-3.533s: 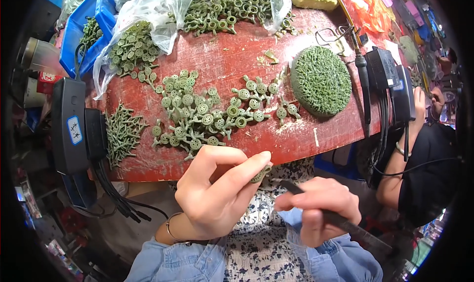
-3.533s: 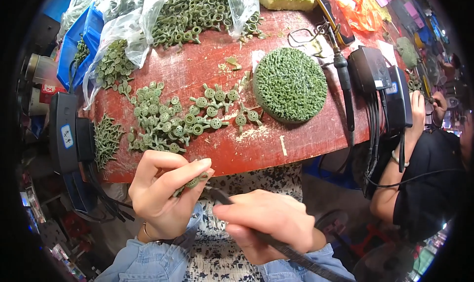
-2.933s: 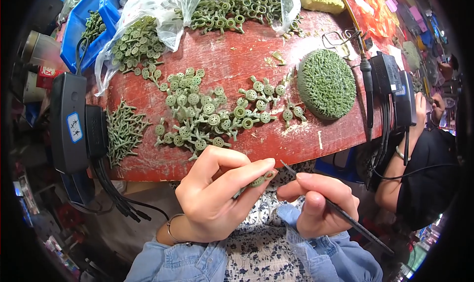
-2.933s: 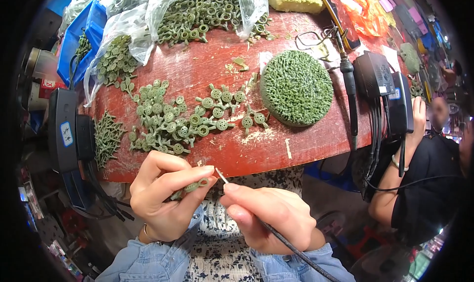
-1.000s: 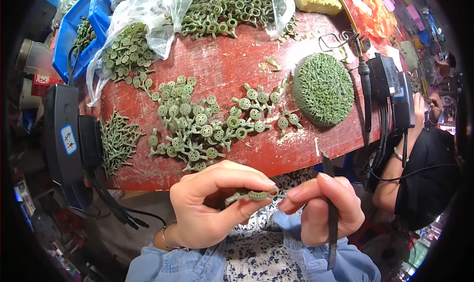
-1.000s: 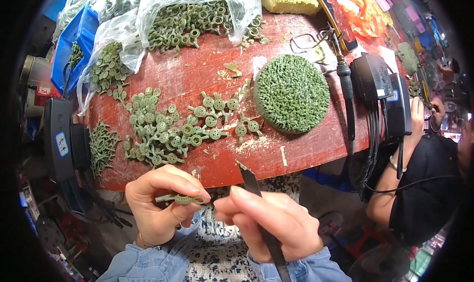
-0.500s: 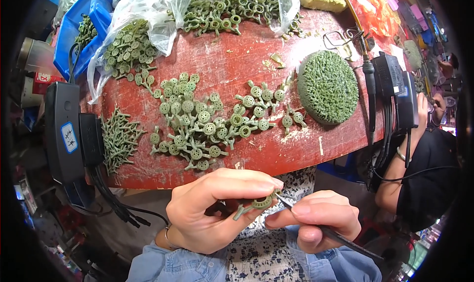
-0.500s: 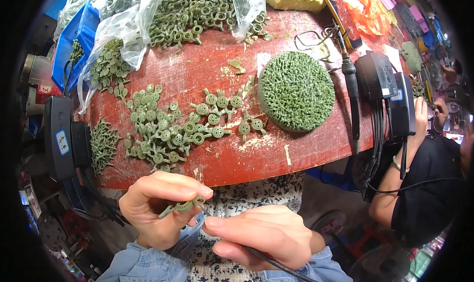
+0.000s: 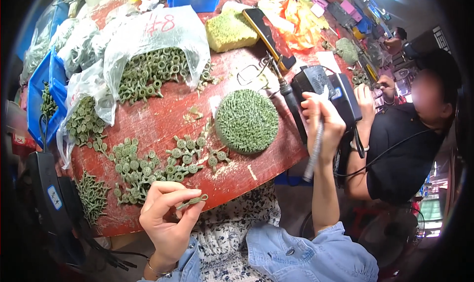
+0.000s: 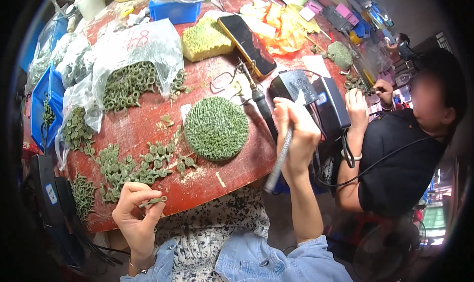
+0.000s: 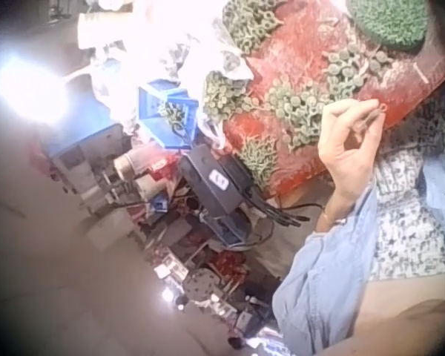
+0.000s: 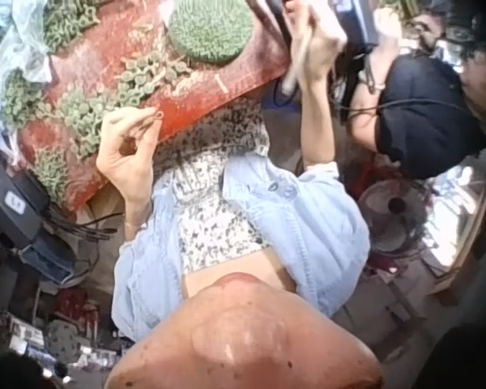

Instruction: The person is assembling small green wax casting patterns using a thermal wax pen tool.

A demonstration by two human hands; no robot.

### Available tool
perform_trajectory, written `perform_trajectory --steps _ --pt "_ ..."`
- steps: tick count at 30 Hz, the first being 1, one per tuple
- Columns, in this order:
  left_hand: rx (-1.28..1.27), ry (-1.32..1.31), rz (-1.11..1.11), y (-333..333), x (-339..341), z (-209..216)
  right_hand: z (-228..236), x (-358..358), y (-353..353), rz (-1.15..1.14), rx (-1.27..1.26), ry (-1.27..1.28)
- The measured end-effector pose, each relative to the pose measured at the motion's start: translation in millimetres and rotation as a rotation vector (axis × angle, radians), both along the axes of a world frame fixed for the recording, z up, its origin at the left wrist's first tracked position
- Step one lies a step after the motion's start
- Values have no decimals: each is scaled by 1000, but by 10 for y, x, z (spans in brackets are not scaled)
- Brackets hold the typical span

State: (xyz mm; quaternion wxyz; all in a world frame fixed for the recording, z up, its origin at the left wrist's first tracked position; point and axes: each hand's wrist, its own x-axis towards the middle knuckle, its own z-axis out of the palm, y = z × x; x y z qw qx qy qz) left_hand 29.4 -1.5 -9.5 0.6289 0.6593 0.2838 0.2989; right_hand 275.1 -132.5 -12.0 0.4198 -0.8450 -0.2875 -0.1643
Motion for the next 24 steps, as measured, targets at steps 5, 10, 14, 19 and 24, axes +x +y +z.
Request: perform_trajectory --steps 5,10,14,19,24 --pt "108 40 81 -22 -9 -69 -134 17 153 8 -189 -16" --pt "225 -25 97 20 37 -129 -62 -73 124 -38 3 -36" --pt "308 -38 138 52 42 -190 70 -519 93 115 186 339" --pt "413 -52 142 98 40 -224 -42 -851 -132 652 -71 317" --pt "409 -48 153 88 19 -227 -125 -976 -176 670 -178 178"
